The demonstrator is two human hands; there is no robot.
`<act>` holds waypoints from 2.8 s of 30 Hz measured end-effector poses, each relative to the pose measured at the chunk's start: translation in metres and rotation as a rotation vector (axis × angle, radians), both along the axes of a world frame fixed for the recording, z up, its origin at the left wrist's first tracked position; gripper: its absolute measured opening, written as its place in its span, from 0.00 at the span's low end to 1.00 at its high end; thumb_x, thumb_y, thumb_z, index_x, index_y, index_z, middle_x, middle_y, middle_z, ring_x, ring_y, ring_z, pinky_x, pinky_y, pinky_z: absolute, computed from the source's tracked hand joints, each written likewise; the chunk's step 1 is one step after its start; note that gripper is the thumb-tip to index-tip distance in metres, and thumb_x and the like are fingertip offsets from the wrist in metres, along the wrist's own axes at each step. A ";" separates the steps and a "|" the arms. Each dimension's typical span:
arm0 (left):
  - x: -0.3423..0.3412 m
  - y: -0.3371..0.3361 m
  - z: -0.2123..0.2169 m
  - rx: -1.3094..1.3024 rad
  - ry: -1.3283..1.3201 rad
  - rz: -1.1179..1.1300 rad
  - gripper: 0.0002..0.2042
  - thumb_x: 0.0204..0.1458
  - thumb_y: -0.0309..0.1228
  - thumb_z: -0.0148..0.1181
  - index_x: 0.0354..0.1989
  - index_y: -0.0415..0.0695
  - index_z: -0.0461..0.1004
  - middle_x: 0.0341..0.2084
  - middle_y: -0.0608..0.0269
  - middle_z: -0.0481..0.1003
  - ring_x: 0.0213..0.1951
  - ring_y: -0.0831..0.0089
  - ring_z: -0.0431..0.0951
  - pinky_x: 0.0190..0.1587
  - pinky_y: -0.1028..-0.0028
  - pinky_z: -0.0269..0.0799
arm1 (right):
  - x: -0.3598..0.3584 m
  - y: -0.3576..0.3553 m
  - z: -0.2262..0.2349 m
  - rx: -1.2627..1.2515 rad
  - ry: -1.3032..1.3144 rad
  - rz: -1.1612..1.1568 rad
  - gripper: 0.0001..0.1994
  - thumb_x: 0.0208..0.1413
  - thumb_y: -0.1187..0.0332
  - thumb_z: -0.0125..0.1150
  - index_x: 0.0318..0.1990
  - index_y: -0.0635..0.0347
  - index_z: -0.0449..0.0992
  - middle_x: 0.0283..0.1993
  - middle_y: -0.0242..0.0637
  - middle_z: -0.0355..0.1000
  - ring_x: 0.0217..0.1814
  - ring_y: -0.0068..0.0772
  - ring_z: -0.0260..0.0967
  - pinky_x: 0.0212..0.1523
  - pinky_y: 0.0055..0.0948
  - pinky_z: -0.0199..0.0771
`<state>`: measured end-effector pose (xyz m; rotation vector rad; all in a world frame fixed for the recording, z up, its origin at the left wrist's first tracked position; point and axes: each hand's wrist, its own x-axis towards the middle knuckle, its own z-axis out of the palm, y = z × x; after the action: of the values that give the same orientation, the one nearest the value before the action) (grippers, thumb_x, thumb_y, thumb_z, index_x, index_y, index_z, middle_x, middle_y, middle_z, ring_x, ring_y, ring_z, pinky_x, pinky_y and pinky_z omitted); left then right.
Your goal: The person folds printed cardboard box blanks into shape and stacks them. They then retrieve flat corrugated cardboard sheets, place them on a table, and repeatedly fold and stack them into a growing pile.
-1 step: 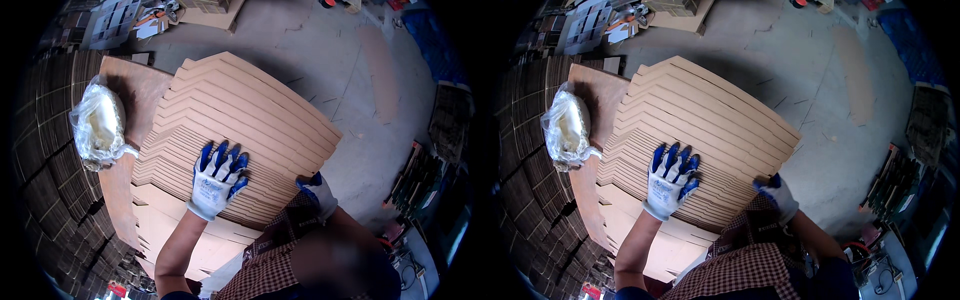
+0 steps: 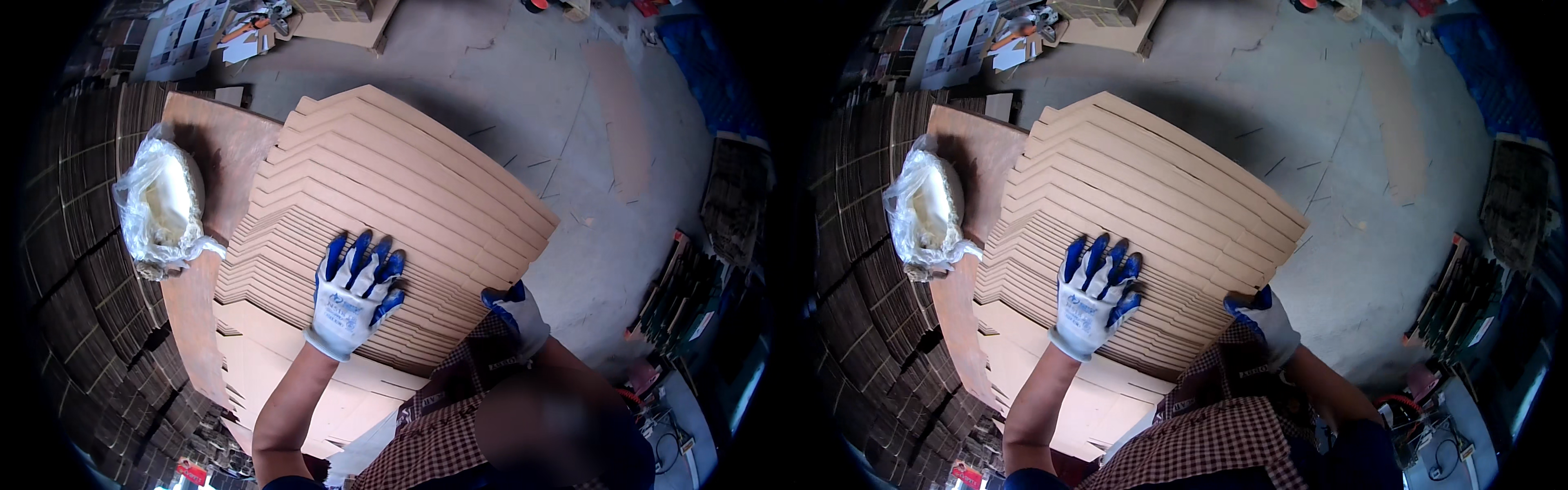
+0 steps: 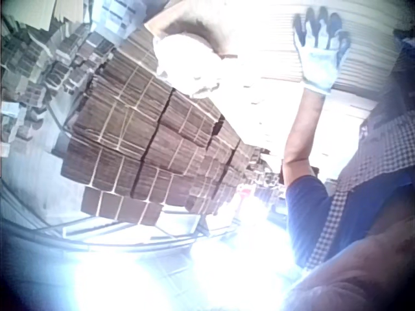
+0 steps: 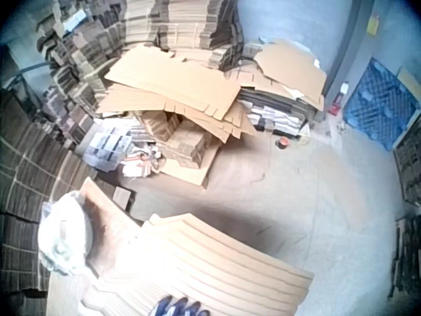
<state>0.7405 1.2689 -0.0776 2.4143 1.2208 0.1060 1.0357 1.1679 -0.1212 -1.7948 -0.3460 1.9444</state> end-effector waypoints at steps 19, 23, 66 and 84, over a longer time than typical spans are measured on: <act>0.043 0.029 -0.001 -0.010 -0.039 0.031 0.28 0.50 0.41 0.65 0.60 0.46 0.71 0.66 0.58 0.63 0.67 0.53 0.62 0.66 0.45 0.55 | 0.034 0.050 0.007 0.051 0.066 -0.135 0.21 0.58 0.73 0.64 0.58 0.66 0.69 0.51 0.37 0.74 0.49 0.26 0.71 0.52 0.28 0.73; 0.049 0.034 -0.011 0.061 -0.075 0.041 0.26 0.50 0.41 0.65 0.57 0.45 0.74 0.64 0.58 0.64 0.65 0.54 0.64 0.65 0.45 0.57 | 0.072 0.062 -0.003 0.131 -0.020 -0.089 0.23 0.58 0.75 0.61 0.60 0.66 0.66 0.51 0.35 0.72 0.50 0.26 0.70 0.53 0.26 0.72; 0.099 0.031 -0.008 -0.160 -0.220 -0.059 0.17 0.47 0.42 0.61 0.42 0.45 0.75 0.36 0.58 0.74 0.42 0.62 0.71 0.52 0.60 0.65 | 0.005 0.132 0.034 0.688 -0.711 1.014 0.18 0.49 0.62 0.68 0.46 0.56 0.73 0.43 0.40 0.74 0.44 0.44 0.74 0.45 0.41 0.74; -0.113 0.097 -0.007 -0.398 -0.672 1.088 0.17 0.59 0.16 0.53 0.57 0.33 0.72 0.54 0.58 0.76 0.57 0.72 0.73 0.61 0.75 0.66 | 0.001 0.139 0.040 0.696 -0.687 0.974 0.16 0.49 0.63 0.69 0.42 0.58 0.74 0.39 0.42 0.75 0.38 0.47 0.75 0.39 0.41 0.75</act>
<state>0.6275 1.3662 -0.0845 1.0127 1.7936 0.8135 1.0367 1.3070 -0.0812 -1.8374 -2.1325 1.2432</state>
